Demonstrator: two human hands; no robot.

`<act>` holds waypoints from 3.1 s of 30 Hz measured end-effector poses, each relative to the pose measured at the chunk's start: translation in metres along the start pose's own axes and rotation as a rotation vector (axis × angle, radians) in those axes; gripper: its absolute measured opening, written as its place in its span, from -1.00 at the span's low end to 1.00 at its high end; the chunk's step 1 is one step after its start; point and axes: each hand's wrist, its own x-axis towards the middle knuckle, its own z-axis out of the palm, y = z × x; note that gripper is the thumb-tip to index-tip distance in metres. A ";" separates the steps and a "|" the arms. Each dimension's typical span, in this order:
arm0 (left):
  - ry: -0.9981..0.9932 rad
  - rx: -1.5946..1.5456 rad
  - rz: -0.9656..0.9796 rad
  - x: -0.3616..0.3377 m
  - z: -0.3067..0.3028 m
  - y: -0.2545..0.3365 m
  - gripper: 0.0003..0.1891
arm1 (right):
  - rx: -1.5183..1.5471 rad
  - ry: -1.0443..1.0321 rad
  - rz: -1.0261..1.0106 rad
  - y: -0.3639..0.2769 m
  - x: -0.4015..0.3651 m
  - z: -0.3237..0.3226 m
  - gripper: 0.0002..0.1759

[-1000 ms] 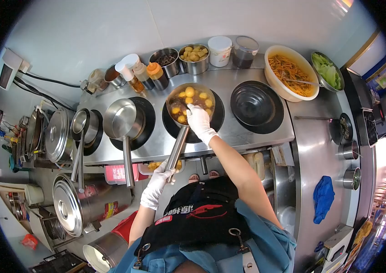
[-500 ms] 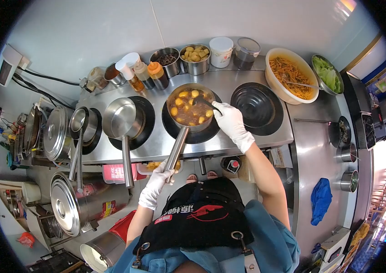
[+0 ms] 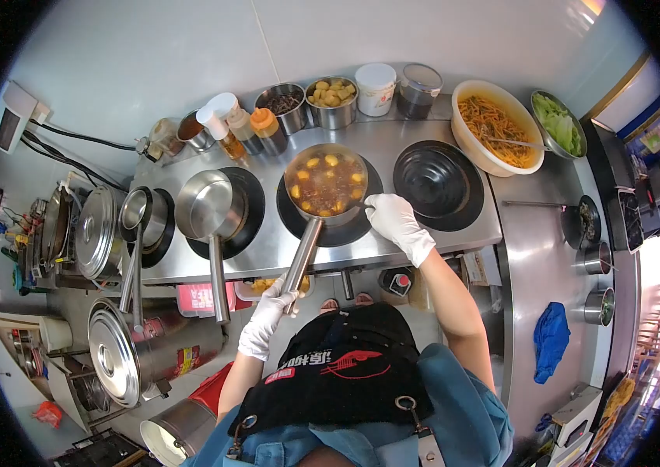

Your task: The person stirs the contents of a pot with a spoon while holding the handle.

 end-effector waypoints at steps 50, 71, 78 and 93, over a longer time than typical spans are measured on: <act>0.009 0.006 -0.007 0.001 0.000 0.001 -0.38 | 0.590 0.482 0.080 -0.004 -0.020 0.027 -0.69; 0.022 0.017 -0.001 0.004 -0.003 -0.006 -0.38 | 0.629 0.520 0.095 -0.011 -0.062 0.038 -0.72; 0.023 0.022 -0.012 0.001 0.000 -0.001 -0.39 | 0.249 0.305 -0.036 -0.020 -0.050 -0.006 -0.74; 0.031 0.024 -0.013 0.000 0.000 0.000 -0.39 | 0.014 0.110 -0.056 -0.041 -0.006 0.041 -0.78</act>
